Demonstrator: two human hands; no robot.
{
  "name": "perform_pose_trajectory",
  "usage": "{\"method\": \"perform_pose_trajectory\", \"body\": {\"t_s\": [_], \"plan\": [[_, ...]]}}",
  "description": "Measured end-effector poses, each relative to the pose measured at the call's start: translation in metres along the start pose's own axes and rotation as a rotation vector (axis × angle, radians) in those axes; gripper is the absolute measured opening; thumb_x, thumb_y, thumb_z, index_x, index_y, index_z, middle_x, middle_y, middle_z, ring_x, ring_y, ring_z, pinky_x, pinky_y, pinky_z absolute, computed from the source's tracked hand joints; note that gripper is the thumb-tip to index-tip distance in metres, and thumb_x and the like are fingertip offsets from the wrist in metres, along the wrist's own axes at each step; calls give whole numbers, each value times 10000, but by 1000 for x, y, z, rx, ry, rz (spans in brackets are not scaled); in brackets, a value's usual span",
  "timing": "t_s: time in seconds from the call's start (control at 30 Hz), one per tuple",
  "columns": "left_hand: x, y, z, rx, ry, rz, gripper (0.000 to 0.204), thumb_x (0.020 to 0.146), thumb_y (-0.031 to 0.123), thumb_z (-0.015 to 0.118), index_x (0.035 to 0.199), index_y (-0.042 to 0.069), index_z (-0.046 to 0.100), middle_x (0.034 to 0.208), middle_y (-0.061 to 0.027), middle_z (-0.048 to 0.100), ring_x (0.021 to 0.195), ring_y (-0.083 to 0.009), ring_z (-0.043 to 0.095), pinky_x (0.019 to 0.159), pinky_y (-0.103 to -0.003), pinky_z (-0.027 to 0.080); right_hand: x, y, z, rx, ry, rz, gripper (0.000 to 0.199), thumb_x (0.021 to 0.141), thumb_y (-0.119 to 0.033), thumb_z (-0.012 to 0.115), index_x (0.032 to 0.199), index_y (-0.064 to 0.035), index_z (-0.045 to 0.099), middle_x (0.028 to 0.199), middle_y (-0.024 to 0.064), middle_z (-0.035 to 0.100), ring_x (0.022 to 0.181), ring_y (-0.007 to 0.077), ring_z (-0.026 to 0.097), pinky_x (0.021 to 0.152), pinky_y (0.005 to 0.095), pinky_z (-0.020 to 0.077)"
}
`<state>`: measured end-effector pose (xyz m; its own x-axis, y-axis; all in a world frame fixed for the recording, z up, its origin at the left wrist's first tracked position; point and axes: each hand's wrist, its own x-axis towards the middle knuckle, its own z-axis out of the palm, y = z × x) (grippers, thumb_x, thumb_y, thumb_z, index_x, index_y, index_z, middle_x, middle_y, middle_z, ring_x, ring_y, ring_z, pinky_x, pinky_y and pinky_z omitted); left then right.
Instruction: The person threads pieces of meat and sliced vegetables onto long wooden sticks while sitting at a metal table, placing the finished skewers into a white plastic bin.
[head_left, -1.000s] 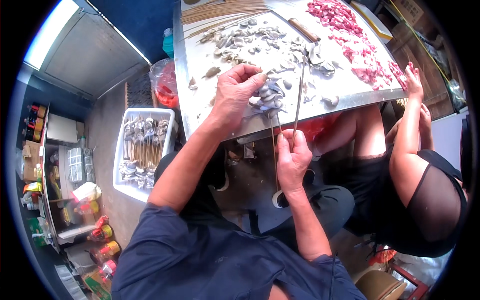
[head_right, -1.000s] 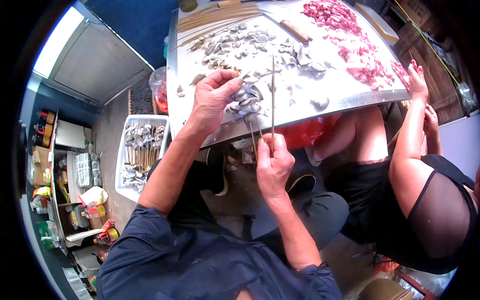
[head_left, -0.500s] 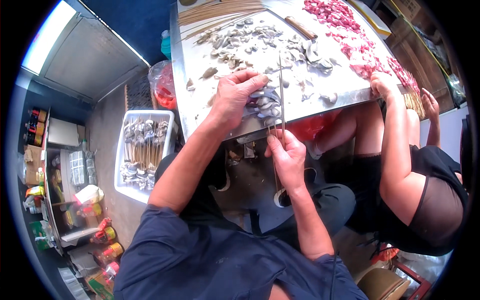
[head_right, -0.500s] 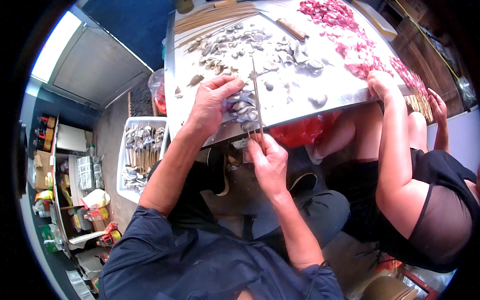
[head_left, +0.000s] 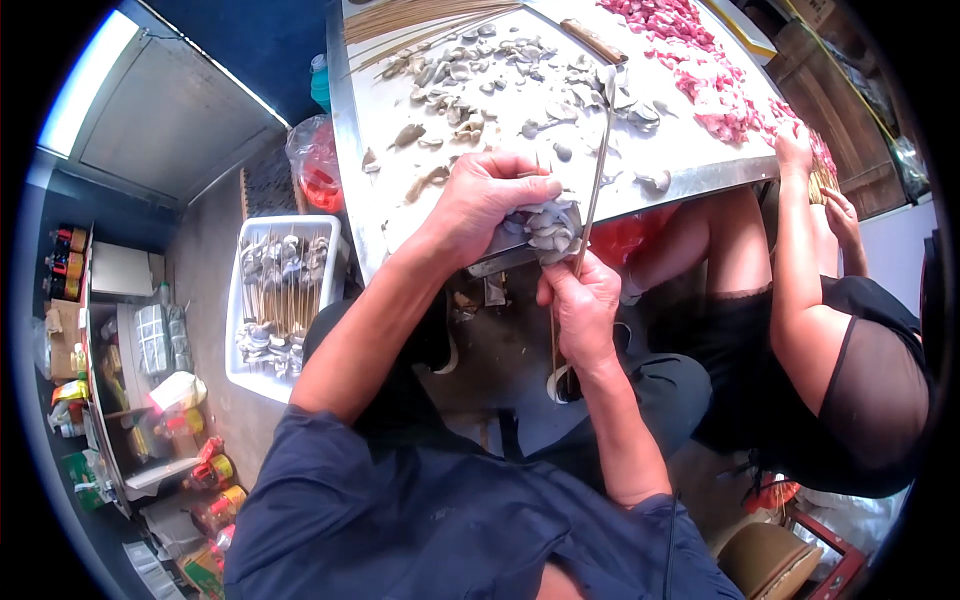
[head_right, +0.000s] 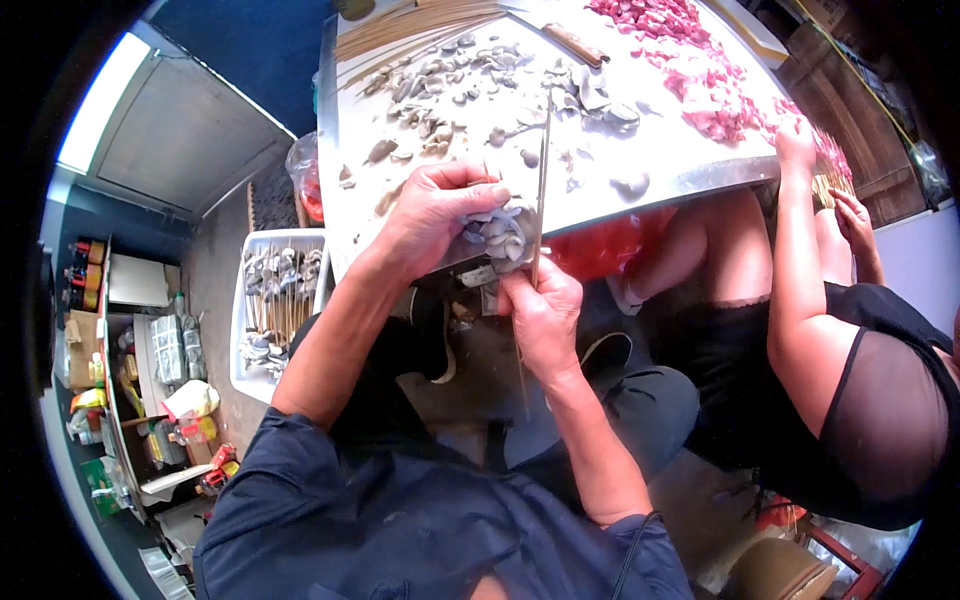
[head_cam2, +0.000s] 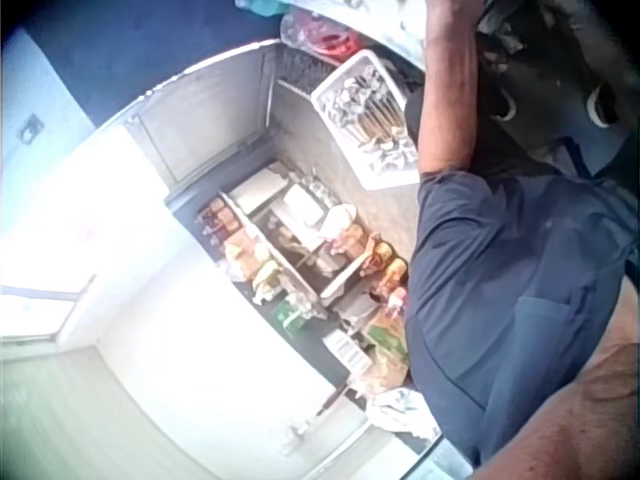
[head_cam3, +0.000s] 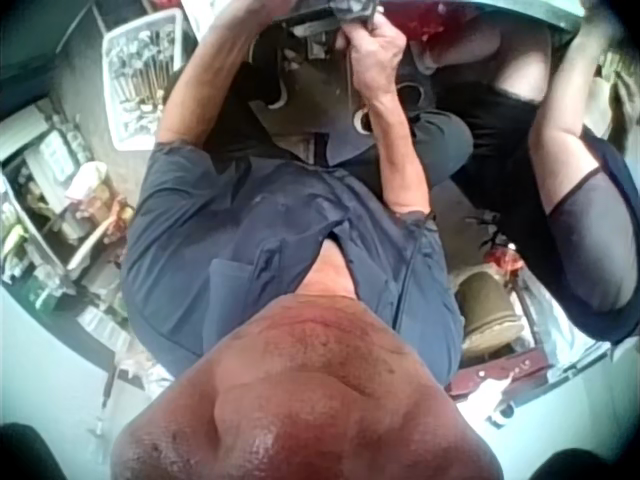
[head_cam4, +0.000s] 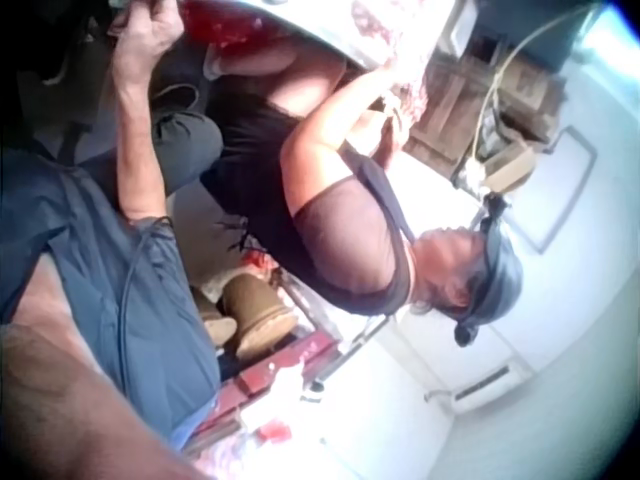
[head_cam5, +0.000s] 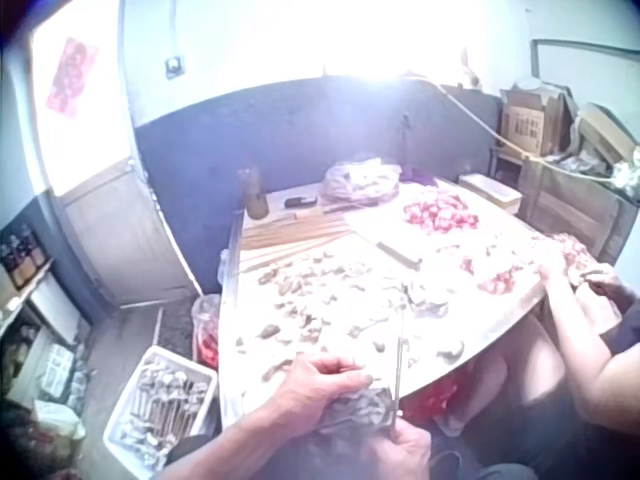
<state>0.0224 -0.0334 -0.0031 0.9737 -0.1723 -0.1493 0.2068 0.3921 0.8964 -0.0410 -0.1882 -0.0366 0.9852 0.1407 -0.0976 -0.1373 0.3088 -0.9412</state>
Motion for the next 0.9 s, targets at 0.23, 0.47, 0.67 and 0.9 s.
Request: {"method": "perform_pose_trajectory", "body": {"t_s": [0.23,0.47,0.67,0.9], "plan": [[-2,5,6,17,61,46,102,837,61,704,916,0,690,814,-41,674,725,-93,617,681,-234,509,5,-10,1,17,4,52,115,922,-62,572,854,8,633,645,-19,549,575,42,471,532,197,369],[3,9,-3,60,120,162,85,839,72,705,890,6,693,796,-27,673,697,-82,607,658,-223,499,0,-5,0,-226,66,-139,148,945,-81,549,987,11,658,672,-4,591,615,36,483,563,203,385],[3,0,6,21,64,95,88,839,72,706,897,6,696,798,-32,674,703,-88,608,671,-234,504,4,6,1,-61,100,-165,151,968,-97,553,993,14,653,712,-15,586,571,12,423,508,172,298],[-1,7,5,56,56,90,102,837,69,705,912,1,699,819,-44,680,723,-95,616,679,-239,505,1,-7,1,-162,71,-114,150,961,-91,542,915,9,643,678,-19,586,634,38,495,576,195,396]]}}
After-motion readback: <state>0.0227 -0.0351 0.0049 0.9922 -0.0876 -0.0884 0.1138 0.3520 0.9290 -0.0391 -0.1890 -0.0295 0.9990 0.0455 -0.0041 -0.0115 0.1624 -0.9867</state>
